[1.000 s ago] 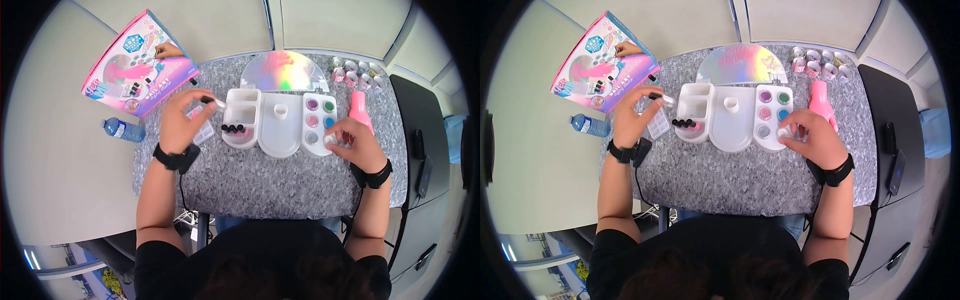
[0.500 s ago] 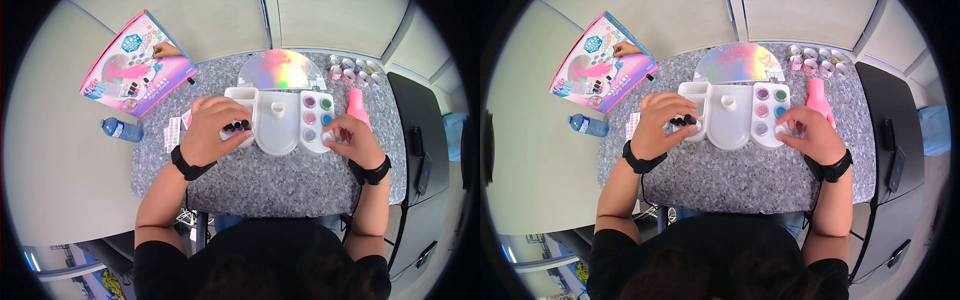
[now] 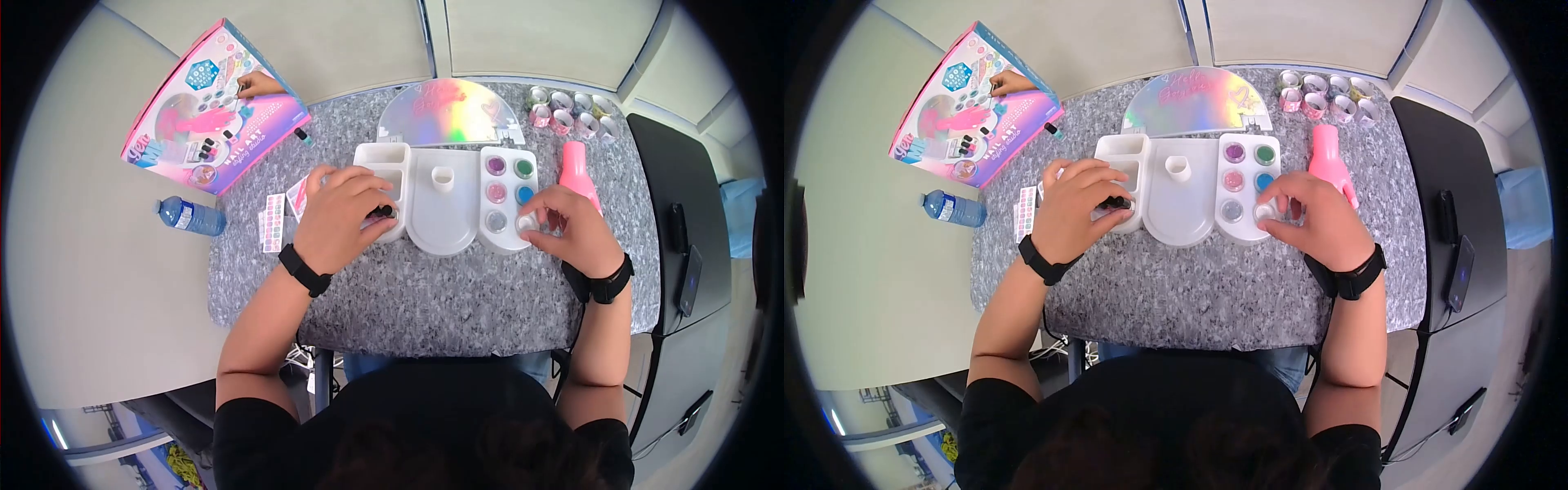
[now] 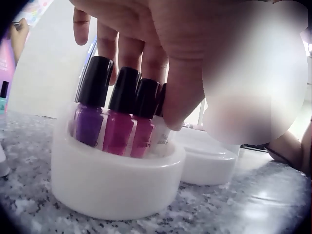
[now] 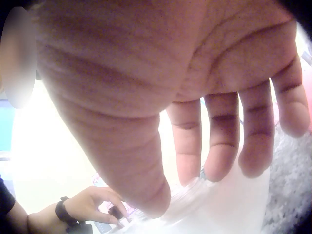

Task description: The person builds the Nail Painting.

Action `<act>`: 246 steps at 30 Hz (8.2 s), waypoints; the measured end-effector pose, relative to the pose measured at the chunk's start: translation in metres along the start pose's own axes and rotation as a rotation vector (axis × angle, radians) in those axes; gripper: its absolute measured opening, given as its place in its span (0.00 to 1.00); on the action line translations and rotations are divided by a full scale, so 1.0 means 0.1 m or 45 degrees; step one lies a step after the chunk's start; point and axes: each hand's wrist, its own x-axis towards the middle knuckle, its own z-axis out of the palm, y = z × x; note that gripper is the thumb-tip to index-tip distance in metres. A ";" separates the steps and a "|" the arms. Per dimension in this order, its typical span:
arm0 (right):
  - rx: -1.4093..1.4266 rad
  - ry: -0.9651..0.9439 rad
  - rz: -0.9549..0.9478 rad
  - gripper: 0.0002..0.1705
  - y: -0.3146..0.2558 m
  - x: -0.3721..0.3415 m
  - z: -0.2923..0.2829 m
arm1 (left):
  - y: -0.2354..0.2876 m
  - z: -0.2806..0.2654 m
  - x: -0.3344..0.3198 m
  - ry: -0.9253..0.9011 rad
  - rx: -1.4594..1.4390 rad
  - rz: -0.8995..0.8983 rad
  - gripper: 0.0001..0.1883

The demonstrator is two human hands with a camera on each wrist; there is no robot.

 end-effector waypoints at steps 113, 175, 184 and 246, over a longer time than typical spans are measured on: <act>-0.577 0.146 -0.589 0.22 -0.60 0.43 -0.37 | 0.71 0.29 -0.15 0.162 -1.333 -0.277 0.08; -0.563 -0.011 -0.016 0.14 -0.83 -0.76 0.83 | 0.74 0.29 -0.22 -0.086 -0.559 0.264 0.11; -0.557 0.017 -0.157 0.19 -0.84 -0.73 0.77 | 0.72 0.32 -0.22 -0.112 -0.561 0.267 0.18; -0.516 0.309 -0.198 0.09 -0.81 -0.73 0.68 | 0.78 0.24 -0.13 0.143 -1.133 0.245 0.28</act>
